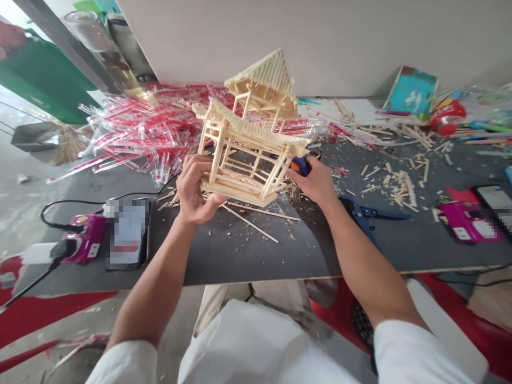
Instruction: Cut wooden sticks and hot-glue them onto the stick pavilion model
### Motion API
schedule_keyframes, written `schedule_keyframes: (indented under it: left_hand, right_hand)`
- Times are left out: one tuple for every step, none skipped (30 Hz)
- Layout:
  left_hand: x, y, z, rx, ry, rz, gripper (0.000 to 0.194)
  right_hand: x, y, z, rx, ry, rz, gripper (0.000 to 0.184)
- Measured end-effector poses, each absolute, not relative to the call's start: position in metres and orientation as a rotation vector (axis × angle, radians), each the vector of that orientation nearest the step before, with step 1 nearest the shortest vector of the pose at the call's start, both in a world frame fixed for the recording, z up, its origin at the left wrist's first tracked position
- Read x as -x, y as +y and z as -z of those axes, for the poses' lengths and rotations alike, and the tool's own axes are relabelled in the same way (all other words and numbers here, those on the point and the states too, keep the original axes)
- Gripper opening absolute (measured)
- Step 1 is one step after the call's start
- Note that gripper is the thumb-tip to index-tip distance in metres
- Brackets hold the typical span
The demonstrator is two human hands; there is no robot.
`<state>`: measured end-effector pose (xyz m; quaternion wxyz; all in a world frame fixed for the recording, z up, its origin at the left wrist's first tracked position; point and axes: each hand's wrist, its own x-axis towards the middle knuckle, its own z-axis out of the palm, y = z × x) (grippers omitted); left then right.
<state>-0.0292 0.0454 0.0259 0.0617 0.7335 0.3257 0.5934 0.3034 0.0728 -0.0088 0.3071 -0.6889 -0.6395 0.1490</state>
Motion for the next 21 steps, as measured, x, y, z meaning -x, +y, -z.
schedule_keyframes:
  left_hand:
    - [0.029,0.045,-0.026,-2.179,1.001,-1.797,0.056]
    - [0.029,0.045,-0.026,-2.135,1.019,-1.804,0.051]
    - [0.029,0.044,-0.026,-2.091,1.033,-1.813,0.046]
    - [0.029,0.045,-0.026,-2.043,1.042,-1.825,0.041]
    - [0.029,0.045,-0.025,-1.990,1.049,-1.838,0.038]
    - [0.029,0.047,-0.023,-1.934,1.056,-1.848,0.036]
    - [0.029,0.049,-0.021,-1.881,1.063,-1.855,0.034]
    - [0.030,0.051,-0.019,-1.832,1.069,-1.863,0.034]
    - [0.031,0.053,-0.016,-1.791,1.072,-1.873,0.034]
    - [0.032,0.056,-0.014,-1.758,1.072,-1.888,0.033]
    - [0.033,0.058,-0.012,-1.734,1.069,-1.907,0.032]
    - [0.033,0.060,-0.010,-1.714,1.064,-1.927,0.031]
    - [0.034,0.061,-0.009,-1.696,1.059,-1.940,0.030]
    - [0.034,0.062,-0.009,-1.676,1.058,-1.944,0.029]
    - [0.033,0.062,-0.009,-1.655,1.060,-1.936,0.028]
    - [0.032,0.061,-0.010,-1.633,1.065,-1.922,0.028]
    - [0.031,0.061,-0.011,-1.611,1.071,-1.908,0.029]
    - [0.031,0.060,-0.013,-1.587,1.078,-1.897,0.029]
    - [0.031,0.059,-0.014,-1.559,1.085,-1.891,0.030]
    - [0.033,0.060,-0.014,-1.530,1.088,-1.888,0.030]
    - [0.035,0.061,-0.014,-1.502,1.083,-1.892,0.030]
  right_hand:
    - [-0.303,0.073,0.008,1.827,-1.692,-0.405,0.046]
    - [-0.303,0.072,0.008,1.830,-1.692,-0.416,0.047]
    - [-0.303,0.072,0.007,1.833,-1.692,-0.426,0.048]
    - [-0.302,0.072,0.006,1.835,-1.692,-0.433,0.048]
    - [-0.302,0.072,0.006,1.834,-1.694,-0.440,0.048]
    - [-0.302,0.072,0.005,1.830,-1.694,-0.447,0.047]
    - [-0.301,0.072,0.005,1.825,-1.694,-0.449,0.045]
    - [-0.301,0.071,0.006,1.818,-1.696,-0.448,0.044]
    - [-0.301,0.071,0.006,1.807,-1.699,-0.443,0.043]
    - [-0.301,0.071,0.006,1.795,-1.703,-0.436,0.042]
    - [-0.302,0.071,0.006,1.783,-1.709,-0.434,0.042]
    - [-0.302,0.071,0.007,1.773,-1.717,-0.434,0.042]
    - [-0.303,0.072,0.007,1.764,-1.725,-0.437,0.043]
    - [-0.303,0.072,0.007,1.758,-1.732,-0.440,0.044]
    - [-0.304,0.072,0.007,1.758,-1.735,-0.439,0.044]
    - [-0.304,0.072,0.007,1.762,-1.738,-0.436,0.044]
    - [-0.304,0.072,0.007,1.767,-1.740,-0.433,0.043]
    - [-0.305,0.072,0.006,1.771,-1.739,-0.429,0.042]
    - [-0.305,0.072,0.006,1.773,-1.740,-0.432,0.041]
    - [-0.306,0.072,0.005,1.775,-1.742,-0.439,0.041]
    - [-0.306,0.072,0.003,1.774,-1.746,-0.449,0.040]
